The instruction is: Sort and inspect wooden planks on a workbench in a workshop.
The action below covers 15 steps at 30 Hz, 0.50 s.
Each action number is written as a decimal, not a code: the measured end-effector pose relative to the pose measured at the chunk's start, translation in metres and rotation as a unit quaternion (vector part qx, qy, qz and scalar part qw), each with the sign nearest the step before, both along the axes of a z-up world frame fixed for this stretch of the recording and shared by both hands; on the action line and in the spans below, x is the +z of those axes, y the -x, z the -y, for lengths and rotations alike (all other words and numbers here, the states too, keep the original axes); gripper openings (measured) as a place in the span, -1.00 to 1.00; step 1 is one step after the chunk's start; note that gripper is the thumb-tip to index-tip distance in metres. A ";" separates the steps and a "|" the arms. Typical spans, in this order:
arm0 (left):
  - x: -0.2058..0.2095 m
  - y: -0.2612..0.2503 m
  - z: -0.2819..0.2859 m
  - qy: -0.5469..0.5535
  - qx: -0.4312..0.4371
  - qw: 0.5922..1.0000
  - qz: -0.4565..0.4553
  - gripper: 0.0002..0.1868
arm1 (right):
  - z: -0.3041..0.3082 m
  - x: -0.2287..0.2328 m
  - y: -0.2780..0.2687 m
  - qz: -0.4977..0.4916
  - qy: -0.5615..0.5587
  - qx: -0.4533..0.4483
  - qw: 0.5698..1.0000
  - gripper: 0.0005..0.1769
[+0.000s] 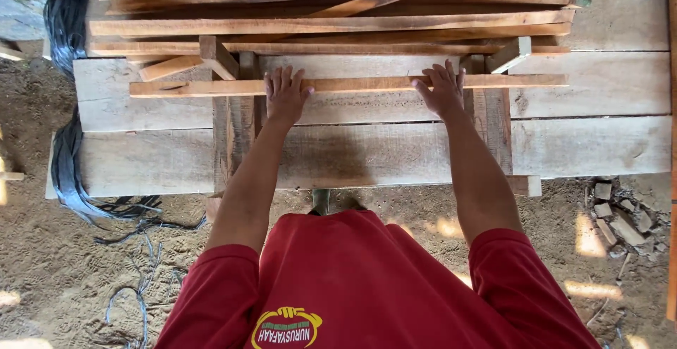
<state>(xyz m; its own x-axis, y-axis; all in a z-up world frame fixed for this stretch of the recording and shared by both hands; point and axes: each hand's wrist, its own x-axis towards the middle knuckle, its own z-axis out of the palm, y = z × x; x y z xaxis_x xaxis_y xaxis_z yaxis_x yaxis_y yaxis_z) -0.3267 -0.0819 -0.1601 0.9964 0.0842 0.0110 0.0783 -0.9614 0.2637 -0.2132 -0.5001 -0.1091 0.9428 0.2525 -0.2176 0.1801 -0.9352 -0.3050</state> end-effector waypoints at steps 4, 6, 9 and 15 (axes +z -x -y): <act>0.003 0.002 0.006 -0.013 0.017 0.999 0.028 -0.35 | -0.005 0.008 0.005 0.015 0.007 0.001 1.000 -0.27; -0.003 -0.003 0.005 -0.018 0.028 0.999 -0.024 -0.35 | -0.006 0.008 0.007 -0.015 0.029 0.005 0.999 -0.18; 0.018 -0.002 0.003 0.030 0.027 0.998 -0.047 -0.32 | -0.008 0.006 0.003 -0.007 0.030 0.004 1.000 -0.14; 0.000 -0.015 0.000 0.021 0.059 0.994 -0.094 -0.18 | -0.010 0.015 0.009 -0.015 0.043 0.029 0.999 -0.25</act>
